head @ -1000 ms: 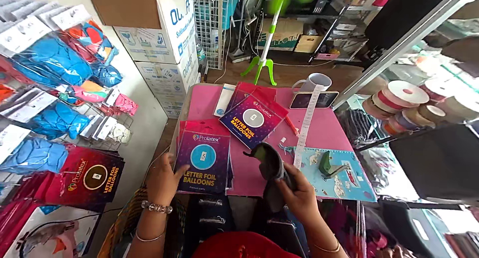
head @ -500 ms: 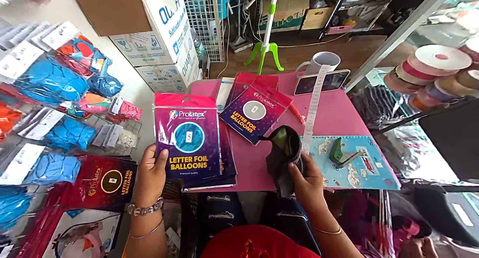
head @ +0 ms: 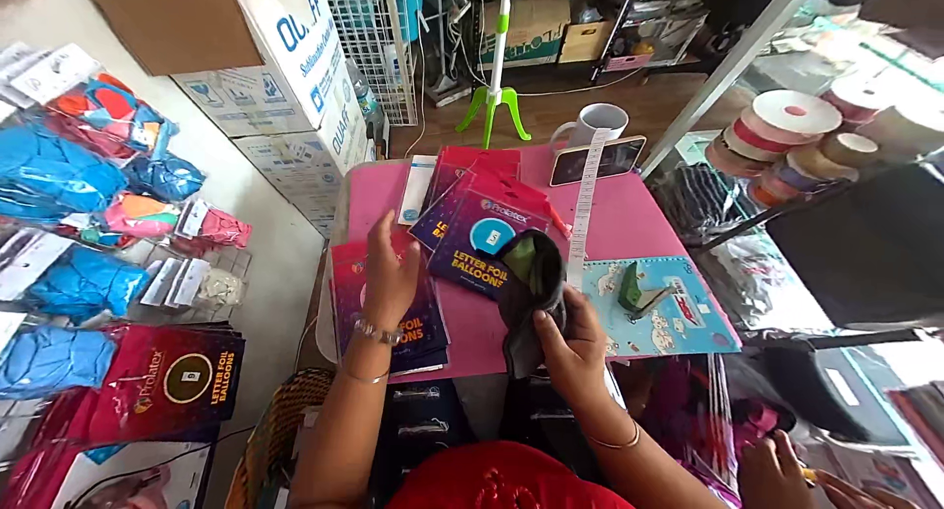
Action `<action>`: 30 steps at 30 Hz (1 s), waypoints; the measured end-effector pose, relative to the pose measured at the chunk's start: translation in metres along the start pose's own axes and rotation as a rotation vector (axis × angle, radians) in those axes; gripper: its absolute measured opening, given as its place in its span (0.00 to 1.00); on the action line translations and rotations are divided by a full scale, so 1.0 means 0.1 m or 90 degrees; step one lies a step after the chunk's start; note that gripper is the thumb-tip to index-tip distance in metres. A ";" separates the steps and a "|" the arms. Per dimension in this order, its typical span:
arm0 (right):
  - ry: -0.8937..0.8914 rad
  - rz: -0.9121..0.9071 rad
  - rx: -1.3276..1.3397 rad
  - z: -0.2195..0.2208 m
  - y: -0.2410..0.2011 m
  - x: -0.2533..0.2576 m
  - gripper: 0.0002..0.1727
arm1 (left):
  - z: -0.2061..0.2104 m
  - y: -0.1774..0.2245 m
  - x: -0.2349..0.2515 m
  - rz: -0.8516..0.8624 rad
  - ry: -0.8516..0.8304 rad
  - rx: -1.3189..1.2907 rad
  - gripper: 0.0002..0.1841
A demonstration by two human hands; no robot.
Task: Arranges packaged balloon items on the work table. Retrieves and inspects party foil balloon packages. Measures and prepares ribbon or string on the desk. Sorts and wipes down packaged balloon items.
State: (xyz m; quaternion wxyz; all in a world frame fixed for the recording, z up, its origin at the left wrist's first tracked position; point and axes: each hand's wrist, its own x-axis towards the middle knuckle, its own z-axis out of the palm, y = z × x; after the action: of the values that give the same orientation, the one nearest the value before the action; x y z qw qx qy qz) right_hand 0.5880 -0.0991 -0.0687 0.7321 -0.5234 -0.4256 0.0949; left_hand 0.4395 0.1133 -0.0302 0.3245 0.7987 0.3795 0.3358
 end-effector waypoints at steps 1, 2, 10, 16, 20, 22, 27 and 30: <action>-0.026 0.004 -0.015 0.06 -0.02 0.05 0.23 | -0.10 -0.03 -0.15 0.013 0.014 0.076 0.32; -0.057 0.002 -0.034 0.13 -0.04 0.10 0.23 | -0.20 -0.07 -0.34 0.011 0.035 0.152 0.31; -0.649 -0.010 -0.448 1.32 -0.03 0.00 0.29 | -0.35 -0.68 -1.62 -0.185 0.071 0.413 0.33; -0.755 -0.008 -0.558 2.08 0.49 0.54 0.32 | -0.27 -0.79 -1.66 -0.172 0.100 0.386 0.33; -0.657 0.072 -0.652 2.36 0.79 0.95 0.36 | -0.23 -0.85 -1.65 -0.183 0.116 0.364 0.34; -0.670 0.053 -0.633 2.38 0.78 0.85 0.36 | -0.22 -0.86 -1.66 -0.180 0.127 0.348 0.34; -0.690 -0.134 -0.389 1.94 0.51 0.09 0.27 | -0.30 -0.81 -1.67 -0.146 0.113 0.273 0.38; -0.672 -0.186 -0.227 1.52 0.29 -0.14 0.21 | -0.41 -0.78 -1.68 -0.143 0.098 0.181 0.31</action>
State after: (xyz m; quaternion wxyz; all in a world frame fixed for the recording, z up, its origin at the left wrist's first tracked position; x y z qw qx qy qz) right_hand 0.4786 0.0095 -0.0866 0.3266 -0.4560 -0.8107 0.1677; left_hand 0.2950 0.0246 -0.1161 0.2142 0.7611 0.5336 0.3002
